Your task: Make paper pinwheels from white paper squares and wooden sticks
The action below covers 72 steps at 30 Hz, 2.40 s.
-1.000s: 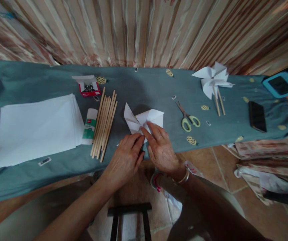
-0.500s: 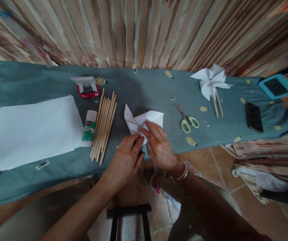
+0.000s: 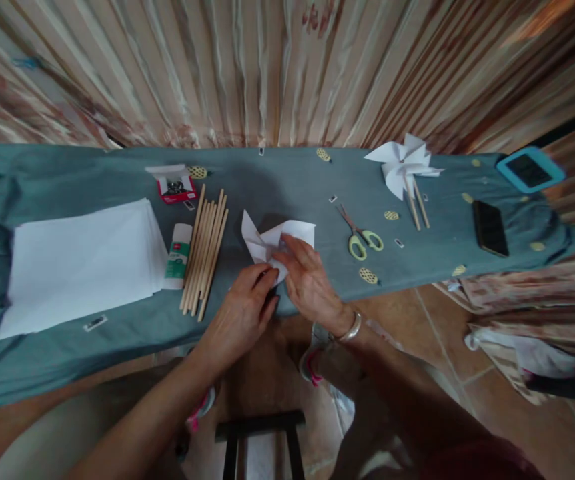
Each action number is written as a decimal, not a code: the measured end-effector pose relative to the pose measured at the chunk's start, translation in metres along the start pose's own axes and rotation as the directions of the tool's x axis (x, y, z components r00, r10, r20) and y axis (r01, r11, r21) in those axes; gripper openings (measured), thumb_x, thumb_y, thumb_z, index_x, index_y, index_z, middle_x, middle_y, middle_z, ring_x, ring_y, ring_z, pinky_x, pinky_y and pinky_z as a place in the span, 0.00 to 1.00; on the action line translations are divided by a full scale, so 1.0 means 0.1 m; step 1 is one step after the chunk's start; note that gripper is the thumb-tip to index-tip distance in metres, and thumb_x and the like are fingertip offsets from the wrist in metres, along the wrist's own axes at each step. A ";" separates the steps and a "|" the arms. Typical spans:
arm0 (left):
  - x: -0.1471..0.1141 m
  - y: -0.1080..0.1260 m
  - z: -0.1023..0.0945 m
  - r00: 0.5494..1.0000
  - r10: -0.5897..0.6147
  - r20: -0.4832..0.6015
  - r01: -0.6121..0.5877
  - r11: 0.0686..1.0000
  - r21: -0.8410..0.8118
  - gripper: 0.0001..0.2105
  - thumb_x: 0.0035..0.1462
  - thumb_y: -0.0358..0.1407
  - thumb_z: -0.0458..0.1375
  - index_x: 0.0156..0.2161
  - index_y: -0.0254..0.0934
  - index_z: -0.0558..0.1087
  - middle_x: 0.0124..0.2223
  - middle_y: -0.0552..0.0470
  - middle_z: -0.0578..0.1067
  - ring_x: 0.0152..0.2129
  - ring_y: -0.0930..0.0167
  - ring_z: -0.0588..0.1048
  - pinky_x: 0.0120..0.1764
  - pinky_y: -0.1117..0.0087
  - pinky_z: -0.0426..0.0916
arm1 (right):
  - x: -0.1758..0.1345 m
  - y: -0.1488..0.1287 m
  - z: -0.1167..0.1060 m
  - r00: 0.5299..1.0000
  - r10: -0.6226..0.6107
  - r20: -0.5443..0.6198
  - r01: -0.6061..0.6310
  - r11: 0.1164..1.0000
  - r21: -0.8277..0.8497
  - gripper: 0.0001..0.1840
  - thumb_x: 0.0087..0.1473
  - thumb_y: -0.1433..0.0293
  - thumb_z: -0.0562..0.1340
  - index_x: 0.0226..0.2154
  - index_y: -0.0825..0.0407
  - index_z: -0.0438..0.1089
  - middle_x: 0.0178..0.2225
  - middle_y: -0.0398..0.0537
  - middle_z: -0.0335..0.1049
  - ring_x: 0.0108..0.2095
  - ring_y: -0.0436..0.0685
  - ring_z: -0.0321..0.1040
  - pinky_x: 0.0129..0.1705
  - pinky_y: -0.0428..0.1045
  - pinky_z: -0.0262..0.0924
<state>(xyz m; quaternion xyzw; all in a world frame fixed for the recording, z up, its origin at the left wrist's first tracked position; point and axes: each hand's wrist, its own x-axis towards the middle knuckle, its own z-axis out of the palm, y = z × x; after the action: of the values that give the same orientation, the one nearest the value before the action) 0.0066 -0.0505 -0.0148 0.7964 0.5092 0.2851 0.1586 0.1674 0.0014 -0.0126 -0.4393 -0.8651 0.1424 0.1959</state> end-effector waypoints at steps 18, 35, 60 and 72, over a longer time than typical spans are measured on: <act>0.01 -0.04 -0.13 0.995 0.053 -0.080 -0.041 0.989 0.141 0.21 0.60 0.31 0.55 0.58 0.33 0.62 0.53 0.39 0.68 0.50 0.59 0.70 0.53 0.53 0.69 | 0.22 0.57 -0.27 0.960 0.184 -0.213 -0.182 0.983 0.028 0.28 0.55 0.73 0.55 0.58 0.63 0.63 0.59 0.64 0.63 0.63 0.65 0.55 0.64 0.62 0.51; 0.17 -0.13 -0.36 0.983 -0.027 -0.183 0.061 0.981 0.182 0.21 0.60 0.39 0.54 0.58 0.35 0.64 0.54 0.41 0.68 0.52 0.59 0.69 0.55 0.55 0.66 | 0.03 0.40 -0.47 0.898 0.425 0.119 -0.441 0.871 0.215 0.23 0.50 0.72 0.62 0.50 0.58 0.72 0.26 0.44 0.74 0.25 0.52 0.66 0.30 0.47 0.59; 0.16 0.08 -0.12 0.987 0.153 0.053 -0.162 0.940 0.299 0.11 0.57 0.32 0.58 0.45 0.34 0.73 0.44 0.42 0.76 0.42 0.59 0.72 0.42 0.56 0.69 | -0.33 0.27 -0.60 0.968 0.152 -0.197 -0.144 0.988 0.055 0.15 0.60 0.71 0.55 0.47 0.54 0.73 0.44 0.54 0.77 0.44 0.60 0.73 0.50 0.56 0.65; 0.33 0.12 -0.01 0.976 0.146 0.160 -0.199 0.896 0.398 0.05 0.59 0.32 0.58 0.37 0.34 0.75 0.38 0.45 0.76 0.39 0.63 0.73 0.41 0.64 0.71 | -0.39 0.39 -0.37 0.990 -0.116 -0.082 0.111 0.992 -0.068 0.23 0.55 0.80 0.51 0.48 0.50 0.72 0.62 0.56 0.58 0.61 0.64 0.55 0.55 0.65 0.59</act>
<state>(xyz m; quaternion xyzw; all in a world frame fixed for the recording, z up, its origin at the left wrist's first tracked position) 0.0247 -0.0259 0.0022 0.8704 0.4738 0.1336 -0.0066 0.2331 -0.0054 -0.0043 -0.4011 -0.8835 0.0844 0.2268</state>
